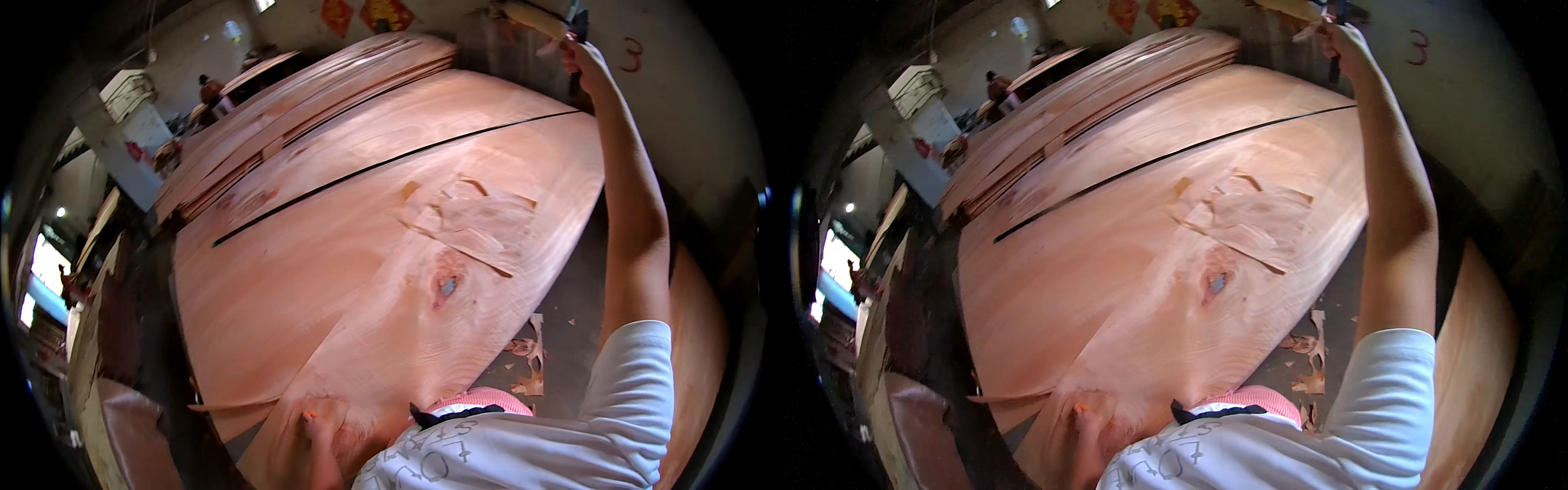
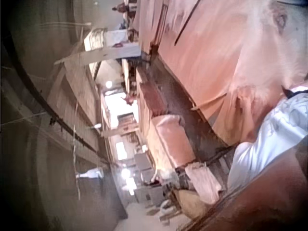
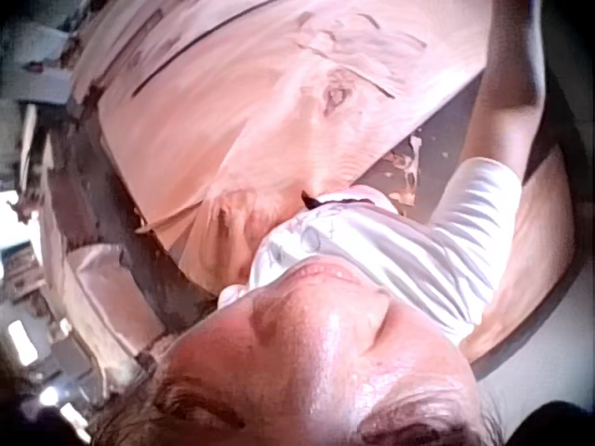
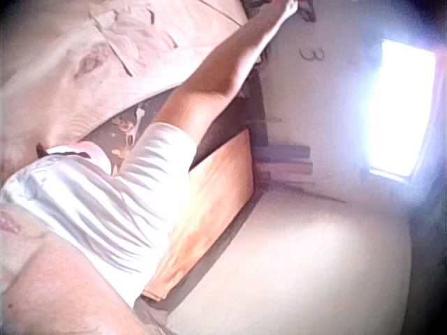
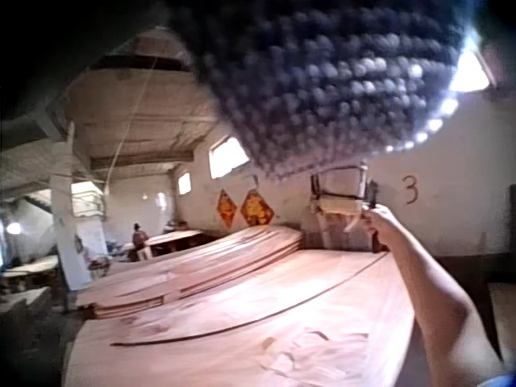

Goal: The person patches a large wood veneer sheet by cutting out damaged circular areas with a utility knife and applying replacement patches. They use a long straightedge to guide their cuts and smooth the surface of the veneer by hand.

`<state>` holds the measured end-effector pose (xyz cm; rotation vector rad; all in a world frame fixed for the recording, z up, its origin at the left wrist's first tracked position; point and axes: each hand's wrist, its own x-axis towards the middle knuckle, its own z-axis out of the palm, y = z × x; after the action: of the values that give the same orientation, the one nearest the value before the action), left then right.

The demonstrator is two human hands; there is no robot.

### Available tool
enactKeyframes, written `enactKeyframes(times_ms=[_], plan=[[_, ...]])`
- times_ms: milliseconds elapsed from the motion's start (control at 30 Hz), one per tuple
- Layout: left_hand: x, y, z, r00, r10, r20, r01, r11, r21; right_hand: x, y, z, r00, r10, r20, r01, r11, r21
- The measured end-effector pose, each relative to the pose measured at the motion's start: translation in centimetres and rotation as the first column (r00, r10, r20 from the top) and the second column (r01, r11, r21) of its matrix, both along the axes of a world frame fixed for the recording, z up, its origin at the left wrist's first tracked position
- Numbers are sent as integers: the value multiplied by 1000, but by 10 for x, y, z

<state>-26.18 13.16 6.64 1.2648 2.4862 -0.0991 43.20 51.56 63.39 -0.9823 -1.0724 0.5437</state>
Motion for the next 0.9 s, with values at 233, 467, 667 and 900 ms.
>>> enactKeyframes(times_ms=[233, 467, 667, 900], plan=[[-28, -11, -5, 999, 28, 42, -24, 994, -106, 11, 36, -12, 960, 274, -57, -271, 961, 44], [-15, 3, -3, 997, 68, -48, -69, 997, -38, 11, 60, 5, 903, 429, -25, -426, 902, 70], [5, 5, 7, 1000, -10, -8, 9, 994, -113, -24, 43, 5, 924, 240, -298, -216, 970, 111], [1, 6, 4, 986, 167, -1, -167, 985, 35, 40, 63, -35, 892, 383, -239, -336, 917, 216]])
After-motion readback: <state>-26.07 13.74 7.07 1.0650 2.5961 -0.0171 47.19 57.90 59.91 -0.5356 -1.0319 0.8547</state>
